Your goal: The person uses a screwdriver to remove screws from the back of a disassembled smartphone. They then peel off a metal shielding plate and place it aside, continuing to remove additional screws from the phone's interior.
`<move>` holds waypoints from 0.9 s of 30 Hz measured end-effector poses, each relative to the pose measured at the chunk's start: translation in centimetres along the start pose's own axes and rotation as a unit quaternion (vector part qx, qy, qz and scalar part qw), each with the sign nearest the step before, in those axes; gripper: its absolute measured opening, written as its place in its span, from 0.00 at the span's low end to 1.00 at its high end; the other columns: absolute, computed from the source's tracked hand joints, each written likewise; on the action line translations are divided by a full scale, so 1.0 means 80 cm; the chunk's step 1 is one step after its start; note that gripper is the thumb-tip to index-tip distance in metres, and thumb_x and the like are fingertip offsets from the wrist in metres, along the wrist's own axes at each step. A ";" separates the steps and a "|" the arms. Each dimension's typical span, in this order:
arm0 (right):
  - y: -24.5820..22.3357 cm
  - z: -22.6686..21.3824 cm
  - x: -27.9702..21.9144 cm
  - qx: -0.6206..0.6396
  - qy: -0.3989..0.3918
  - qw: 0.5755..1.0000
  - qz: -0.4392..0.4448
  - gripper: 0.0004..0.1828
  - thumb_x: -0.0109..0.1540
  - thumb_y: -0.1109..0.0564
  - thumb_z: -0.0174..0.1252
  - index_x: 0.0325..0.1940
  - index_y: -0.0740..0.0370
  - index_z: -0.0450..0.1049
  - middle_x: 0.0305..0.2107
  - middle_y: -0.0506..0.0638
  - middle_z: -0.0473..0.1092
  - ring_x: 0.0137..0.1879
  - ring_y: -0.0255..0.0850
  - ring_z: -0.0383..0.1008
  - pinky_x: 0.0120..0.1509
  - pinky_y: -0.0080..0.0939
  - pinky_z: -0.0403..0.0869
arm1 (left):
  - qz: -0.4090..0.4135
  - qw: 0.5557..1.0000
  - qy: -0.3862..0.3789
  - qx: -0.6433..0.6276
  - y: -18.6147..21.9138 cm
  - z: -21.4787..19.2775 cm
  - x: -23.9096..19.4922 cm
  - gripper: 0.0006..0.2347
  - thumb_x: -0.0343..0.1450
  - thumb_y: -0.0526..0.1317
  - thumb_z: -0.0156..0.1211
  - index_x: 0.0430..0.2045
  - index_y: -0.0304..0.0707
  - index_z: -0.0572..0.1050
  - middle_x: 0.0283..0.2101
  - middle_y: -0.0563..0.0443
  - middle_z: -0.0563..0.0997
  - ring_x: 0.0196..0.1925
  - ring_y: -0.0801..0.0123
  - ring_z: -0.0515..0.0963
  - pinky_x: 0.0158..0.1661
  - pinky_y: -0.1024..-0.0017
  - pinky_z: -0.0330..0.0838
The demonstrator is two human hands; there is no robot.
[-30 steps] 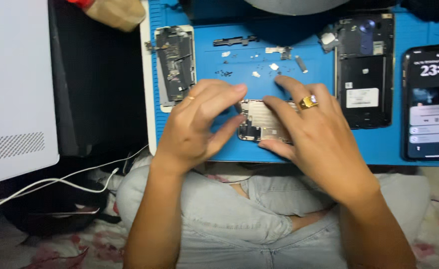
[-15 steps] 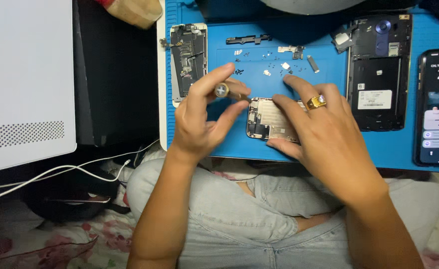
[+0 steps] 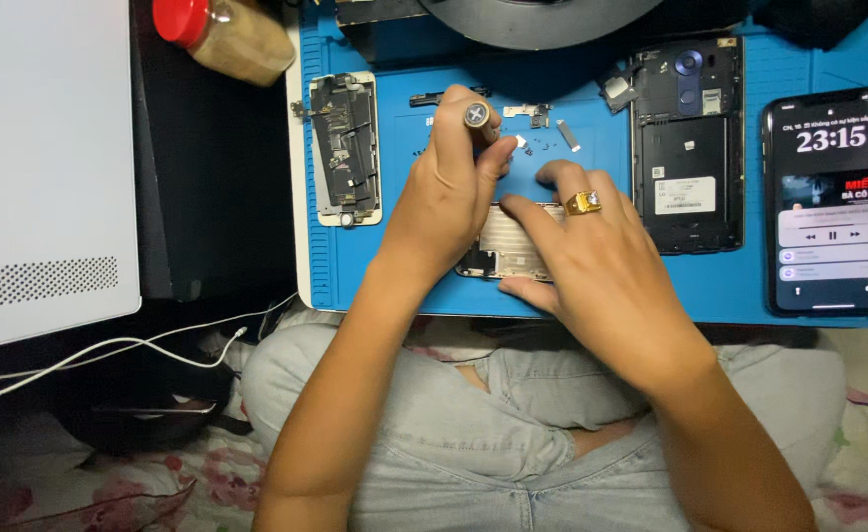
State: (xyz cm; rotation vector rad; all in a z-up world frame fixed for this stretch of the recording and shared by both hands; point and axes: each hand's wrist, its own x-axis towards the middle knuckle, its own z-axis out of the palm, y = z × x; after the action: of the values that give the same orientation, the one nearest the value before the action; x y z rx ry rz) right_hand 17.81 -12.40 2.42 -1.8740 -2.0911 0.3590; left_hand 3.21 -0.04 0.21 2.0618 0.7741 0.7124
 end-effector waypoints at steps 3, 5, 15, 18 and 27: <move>0.001 0.001 0.000 0.000 0.001 1.000 0.000 0.39 0.53 0.42 0.77 0.63 0.56 0.72 0.58 0.59 0.64 0.57 0.57 0.67 0.55 0.57 0.74 | 0.047 0.999 0.011 0.021 -0.011 0.005 -0.003 0.07 0.84 0.38 0.44 0.51 0.38 0.55 0.47 0.44 0.64 0.40 0.59 0.68 0.44 0.63 0.70; 0.001 0.001 0.000 -0.004 -0.003 1.000 0.003 0.39 0.53 0.41 0.76 0.63 0.55 0.72 0.59 0.59 0.64 0.57 0.58 0.67 0.56 0.57 0.74 | 0.051 0.998 0.015 0.025 -0.013 0.006 -0.006 0.08 0.84 0.37 0.44 0.52 0.39 0.54 0.49 0.44 0.64 0.41 0.60 0.68 0.44 0.63 0.71; -0.003 -0.002 0.002 0.001 -0.026 1.000 0.002 0.40 0.56 0.40 0.74 0.67 0.58 0.73 0.60 0.62 0.65 0.58 0.62 0.67 0.60 0.61 0.72 | 0.047 0.995 0.076 -0.050 0.023 -0.058 -0.049 0.07 0.82 0.30 0.52 0.49 0.35 0.61 0.46 0.39 0.72 0.44 0.59 0.74 0.45 0.70 0.70; -0.005 -0.004 0.004 0.004 -0.028 1.000 -0.001 0.40 0.55 0.42 0.75 0.67 0.59 0.74 0.59 0.62 0.64 0.57 0.62 0.67 0.60 0.60 0.72 | -0.003 0.995 0.089 -0.054 0.025 -0.062 -0.071 0.08 0.80 0.32 0.55 0.49 0.33 0.63 0.45 0.42 0.76 0.42 0.63 0.80 0.43 0.72 0.76; -0.005 0.001 0.005 -0.024 -0.028 0.999 -0.013 0.42 0.54 0.42 0.76 0.68 0.59 0.74 0.60 0.63 0.64 0.55 0.59 0.68 0.65 0.60 0.71 | 0.112 0.991 0.063 0.037 -0.022 -0.052 -0.104 0.27 0.84 0.29 0.67 0.73 0.36 0.54 0.56 0.42 0.81 0.51 0.63 0.87 0.59 0.70 0.89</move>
State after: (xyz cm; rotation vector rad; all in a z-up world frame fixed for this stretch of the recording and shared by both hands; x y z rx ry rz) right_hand 17.40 -12.08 2.50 -1.8813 -2.1772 0.3610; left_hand -5.66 -3.22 -0.85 2.2092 0.6533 0.9598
